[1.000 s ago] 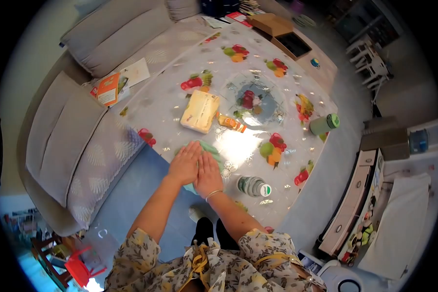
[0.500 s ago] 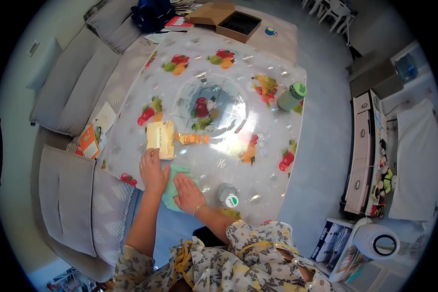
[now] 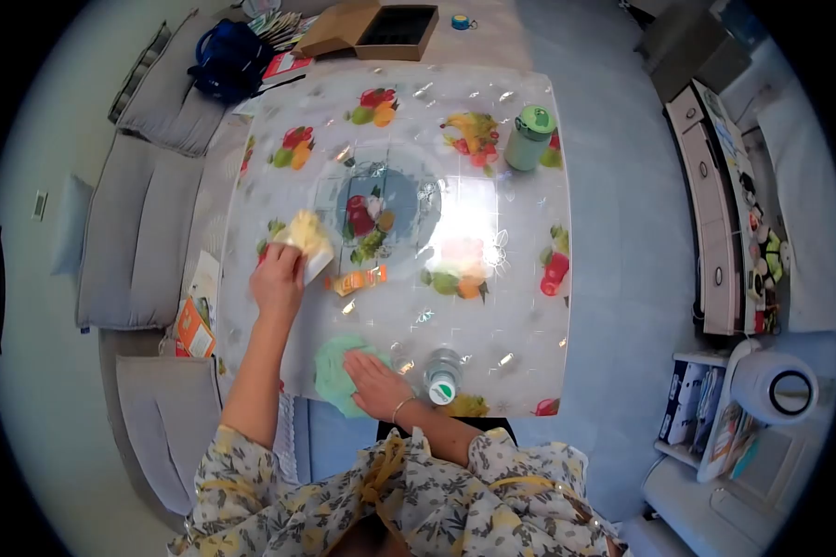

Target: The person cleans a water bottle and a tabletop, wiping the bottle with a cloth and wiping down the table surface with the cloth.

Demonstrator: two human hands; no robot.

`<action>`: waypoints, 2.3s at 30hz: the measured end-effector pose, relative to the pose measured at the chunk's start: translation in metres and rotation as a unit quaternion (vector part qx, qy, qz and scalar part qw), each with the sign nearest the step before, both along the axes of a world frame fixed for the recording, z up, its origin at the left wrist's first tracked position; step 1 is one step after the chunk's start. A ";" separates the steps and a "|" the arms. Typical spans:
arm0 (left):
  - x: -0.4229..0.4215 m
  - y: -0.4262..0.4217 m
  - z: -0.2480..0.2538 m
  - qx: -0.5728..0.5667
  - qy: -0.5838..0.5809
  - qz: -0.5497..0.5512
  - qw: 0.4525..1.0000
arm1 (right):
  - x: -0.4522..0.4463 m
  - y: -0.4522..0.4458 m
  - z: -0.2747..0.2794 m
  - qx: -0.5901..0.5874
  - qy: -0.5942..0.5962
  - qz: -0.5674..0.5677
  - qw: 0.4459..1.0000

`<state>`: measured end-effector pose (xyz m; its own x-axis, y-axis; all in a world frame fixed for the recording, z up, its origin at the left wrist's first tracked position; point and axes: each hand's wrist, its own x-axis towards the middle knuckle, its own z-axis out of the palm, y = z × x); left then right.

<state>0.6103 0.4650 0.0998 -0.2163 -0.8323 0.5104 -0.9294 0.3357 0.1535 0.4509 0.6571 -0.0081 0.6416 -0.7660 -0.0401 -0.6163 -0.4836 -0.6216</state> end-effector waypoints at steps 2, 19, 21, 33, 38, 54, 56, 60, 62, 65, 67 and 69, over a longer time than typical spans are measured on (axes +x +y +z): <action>-0.020 -0.032 -0.007 0.012 0.002 -0.036 0.999 | 0.005 0.001 -0.004 -0.006 0.005 -0.011 1.000; -0.071 -0.034 -0.070 0.140 0.107 -0.121 0.977 | 0.006 0.002 -0.009 0.007 0.002 -0.025 1.000; -0.034 -0.008 -0.075 0.163 0.081 -0.119 0.976 | 0.005 0.003 -0.009 0.013 0.007 -0.020 1.000; 0.005 0.026 -0.098 0.272 0.044 -0.076 0.958 | 0.005 -0.002 0.001 -0.008 0.028 -0.010 1.000; 0.002 0.028 -0.089 0.283 0.069 -0.047 0.955 | 0.004 0.003 -0.005 -0.010 0.014 -0.018 1.000; -0.100 -0.089 -0.050 0.362 0.639 0.025 0.678 | 0.001 0.000 -0.006 -0.026 0.011 0.003 1.000; -0.110 -0.106 -0.059 0.342 0.641 0.025 0.687 | 0.000 -0.002 -0.003 -0.029 0.005 -0.002 1.000; -0.126 -0.130 -0.074 0.274 0.477 0.108 0.828 | 0.001 -0.007 0.001 0.013 -0.035 -0.015 0.999; -0.131 -0.133 -0.080 0.265 0.377 0.129 0.878 | 0.000 -0.006 -0.004 0.024 -0.056 -0.027 0.998; -0.131 -0.127 -0.086 0.243 0.229 0.117 0.935 | -0.001 -0.003 -0.006 -0.038 -0.087 -0.032 0.995; -0.128 -0.119 -0.087 0.193 0.201 0.082 0.957 | 0.002 -0.008 -0.008 0.069 -0.071 -0.011 0.995; -0.118 -0.104 -0.084 0.184 0.235 0.069 0.952 | 0.003 -0.006 -0.006 0.065 -0.074 -0.018 0.995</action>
